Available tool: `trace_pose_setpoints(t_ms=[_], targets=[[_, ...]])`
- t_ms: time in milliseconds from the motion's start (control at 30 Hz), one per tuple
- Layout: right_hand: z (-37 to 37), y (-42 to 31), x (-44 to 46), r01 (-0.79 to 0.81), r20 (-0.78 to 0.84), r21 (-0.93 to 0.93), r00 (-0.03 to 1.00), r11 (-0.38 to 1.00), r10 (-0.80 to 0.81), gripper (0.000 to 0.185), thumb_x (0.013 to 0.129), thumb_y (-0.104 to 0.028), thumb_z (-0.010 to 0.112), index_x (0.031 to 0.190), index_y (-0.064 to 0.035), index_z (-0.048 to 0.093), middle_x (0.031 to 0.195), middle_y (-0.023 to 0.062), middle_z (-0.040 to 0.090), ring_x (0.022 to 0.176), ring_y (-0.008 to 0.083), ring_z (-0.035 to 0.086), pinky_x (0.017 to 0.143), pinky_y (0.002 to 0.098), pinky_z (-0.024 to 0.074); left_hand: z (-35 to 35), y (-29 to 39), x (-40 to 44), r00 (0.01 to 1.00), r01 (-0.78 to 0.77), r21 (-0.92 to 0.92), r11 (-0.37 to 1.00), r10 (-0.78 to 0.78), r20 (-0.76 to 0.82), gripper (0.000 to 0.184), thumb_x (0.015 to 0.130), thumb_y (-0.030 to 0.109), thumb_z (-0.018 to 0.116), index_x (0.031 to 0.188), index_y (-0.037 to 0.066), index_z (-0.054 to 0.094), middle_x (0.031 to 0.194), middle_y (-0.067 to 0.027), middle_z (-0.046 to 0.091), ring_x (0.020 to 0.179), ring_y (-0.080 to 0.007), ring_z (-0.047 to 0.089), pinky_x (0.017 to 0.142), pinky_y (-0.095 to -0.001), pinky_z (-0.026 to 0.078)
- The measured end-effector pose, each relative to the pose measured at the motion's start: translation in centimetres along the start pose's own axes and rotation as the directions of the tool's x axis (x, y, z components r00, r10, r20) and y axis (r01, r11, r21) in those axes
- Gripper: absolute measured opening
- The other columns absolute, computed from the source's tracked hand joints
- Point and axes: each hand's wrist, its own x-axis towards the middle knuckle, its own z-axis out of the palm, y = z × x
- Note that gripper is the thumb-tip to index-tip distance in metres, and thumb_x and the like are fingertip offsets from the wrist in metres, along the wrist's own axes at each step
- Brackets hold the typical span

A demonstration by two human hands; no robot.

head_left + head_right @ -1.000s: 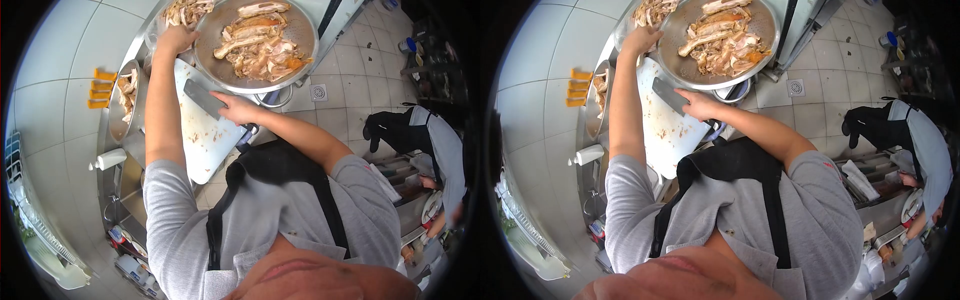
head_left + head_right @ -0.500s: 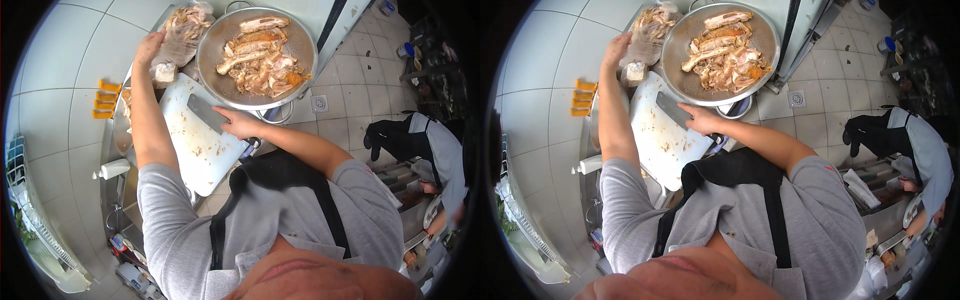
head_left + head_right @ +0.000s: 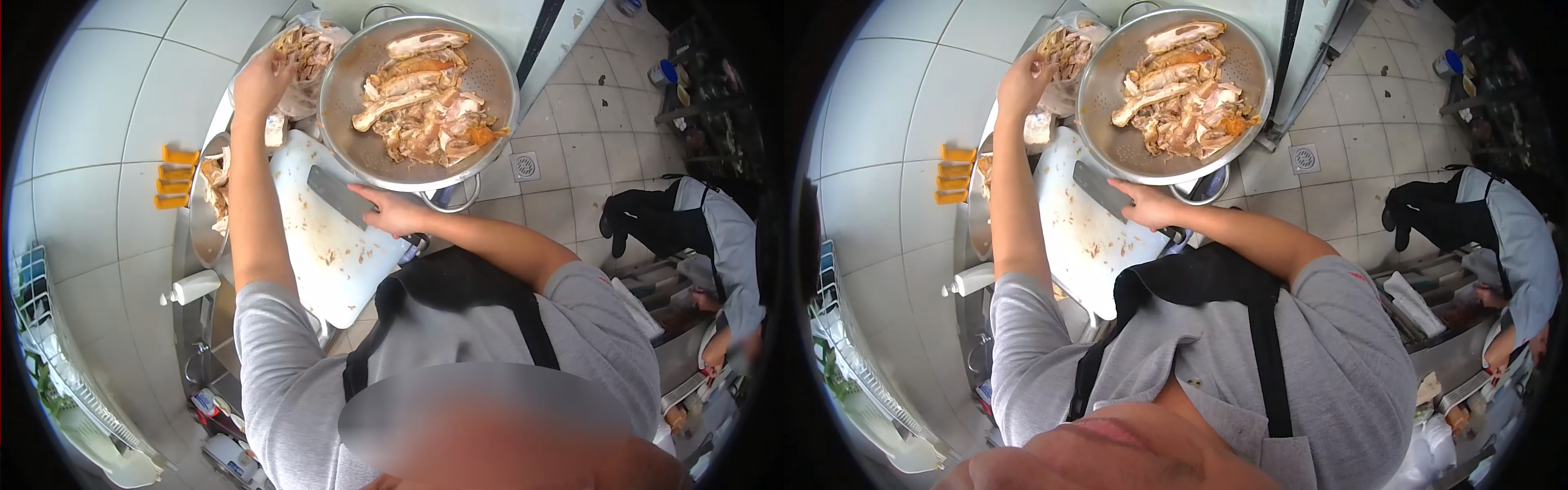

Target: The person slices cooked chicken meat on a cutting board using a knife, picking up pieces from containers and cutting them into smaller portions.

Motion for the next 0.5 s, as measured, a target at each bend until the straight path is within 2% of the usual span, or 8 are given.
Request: trace_pose_setpoints(t_ms=[67, 167, 233, 267, 333, 400, 467, 500], targets=[[-0.1, -0.7, -0.3, -0.020, 0.002, -0.007, 1.000, 1.000, 0.020, 0.076, 0.099, -0.016, 0.056, 0.168, -0.0234, 0.026, 0.084, 0.0086, 0.065, 0.054, 0.0147, 0.058, 0.054, 0.0323, 0.0545, 2.2, -0.1, 1.9, 0.942, -0.211, 0.220, 0.952, 0.258, -0.214, 0.055, 0.090, 0.044, 0.074, 0.141, 0.024, 0.066, 0.124, -0.0128, 0.072, 0.116, -0.0329, 0.068, 0.097, -0.0452, 0.054], [0.0, 0.1, 0.0, -0.011, -0.004, -0.018, 1.000, 1.000, 0.011, 0.076, 0.099, -0.015, 0.055, 0.168, -0.0233, 0.026, 0.099, 0.0116, 0.068, 0.055, 0.0153, 0.059, 0.054, 0.0327, 0.0548, 4.4, -1.4, 4.5, 0.942, -0.243, 0.331, 0.912, 0.303, -0.144, 0.059, 0.090, 0.041, 0.075, 0.146, 0.031, 0.062, 0.139, -0.0102, 0.065, 0.128, -0.0321, 0.061, 0.103, -0.0449, 0.052], [0.1, 0.4, 0.2, 0.019, 0.001, -0.013, 1.000, 1.000, -0.019, 0.076, 0.098, -0.014, 0.055, 0.168, -0.0222, 0.026, 0.121, 0.0156, 0.067, 0.058, 0.0160, 0.060, 0.055, 0.0339, 0.0556, 5.7, -5.2, 7.6, 0.946, -0.234, 0.289, 0.928, 0.286, -0.153, 0.060, 0.090, 0.040, 0.075, 0.148, 0.033, 0.061, 0.139, -0.0088, 0.065, 0.128, -0.0322, 0.061, 0.104, -0.0453, 0.052], [0.3, 0.6, 0.4, 0.017, -0.003, -0.015, 1.000, 1.000, -0.017, 0.076, 0.098, -0.014, 0.055, 0.168, -0.0222, 0.026, 0.121, 0.0156, 0.067, 0.058, 0.0160, 0.060, 0.055, 0.0339, 0.0556, 5.9, -6.6, 8.6, 0.951, -0.216, 0.253, 0.943, 0.262, -0.162, 0.061, 0.090, 0.038, 0.074, 0.149, 0.035, 0.059, 0.139, -0.0074, 0.066, 0.129, -0.0323, 0.061, 0.104, -0.0458, 0.053], [0.6, 1.0, 0.6, 0.106, -0.060, 0.049, 0.993, 0.993, -0.103, 0.078, 0.094, -0.012, 0.053, 0.168, -0.0161, 0.027, 0.071, 0.0098, 0.063, 0.050, 0.0170, 0.057, 0.052, 0.0354, 0.0524, 5.1, -7.4, 9.8, 0.978, -0.130, 0.216, 0.968, 0.161, -0.132, 0.059, 0.091, 0.036, 0.073, 0.148, 0.037, 0.060, 0.139, -0.0050, 0.066, 0.131, -0.0317, 0.060, 0.105, -0.0468, 0.053], [0.5, 0.7, 0.5, 0.081, -0.046, 0.026, 0.996, 0.996, -0.079, 0.078, 0.095, -0.012, 0.053, 0.168, -0.0160, 0.027, 0.077, 0.0120, 0.066, 0.052, 0.0170, 0.058, 0.055, 0.0361, 0.0531, 5.1, -8.5, 10.8, 0.990, 0.029, 0.369, 0.929, 0.025, -0.140, 0.056, 0.091, 0.034, 0.073, 0.146, 0.036, 0.062, 0.137, -0.0039, 0.066, 0.129, -0.0313, 0.061, 0.104, -0.0477, 0.053], [-0.1, -0.2, 0.0, -0.027, 0.017, -0.008, 0.999, 1.000, 0.027, 0.075, 0.097, -0.014, 0.055, 0.167, -0.0188, 0.029, 0.131, 0.0158, 0.062, 0.061, 0.0153, 0.060, 0.054, 0.0329, 0.0543, 5.2, -8.5, 10.9, 0.985, 0.084, 0.399, 0.913, -0.016, -0.172, 0.053, 0.091, 0.034, 0.074, 0.143, 0.036, 0.064, 0.136, -0.0034, 0.066, 0.126, -0.0307, 0.062, 0.103, -0.0472, 0.054], [0.0, 0.1, 0.1, -0.030, 0.018, -0.008, 0.999, 1.000, 0.030, 0.075, 0.097, -0.014, 0.055, 0.167, -0.0188, 0.029, 0.131, 0.0158, 0.062, 0.061, 0.0153, 0.060, 0.054, 0.0329, 0.0543, 4.3, -7.6, 10.5, 0.991, 0.060, 0.405, 0.912, -0.005, -0.136, 0.051, 0.091, 0.035, 0.073, 0.141, 0.036, 0.066, 0.138, -0.0027, 0.065, 0.127, -0.0300, 0.062, 0.103, -0.0474, 0.054]])
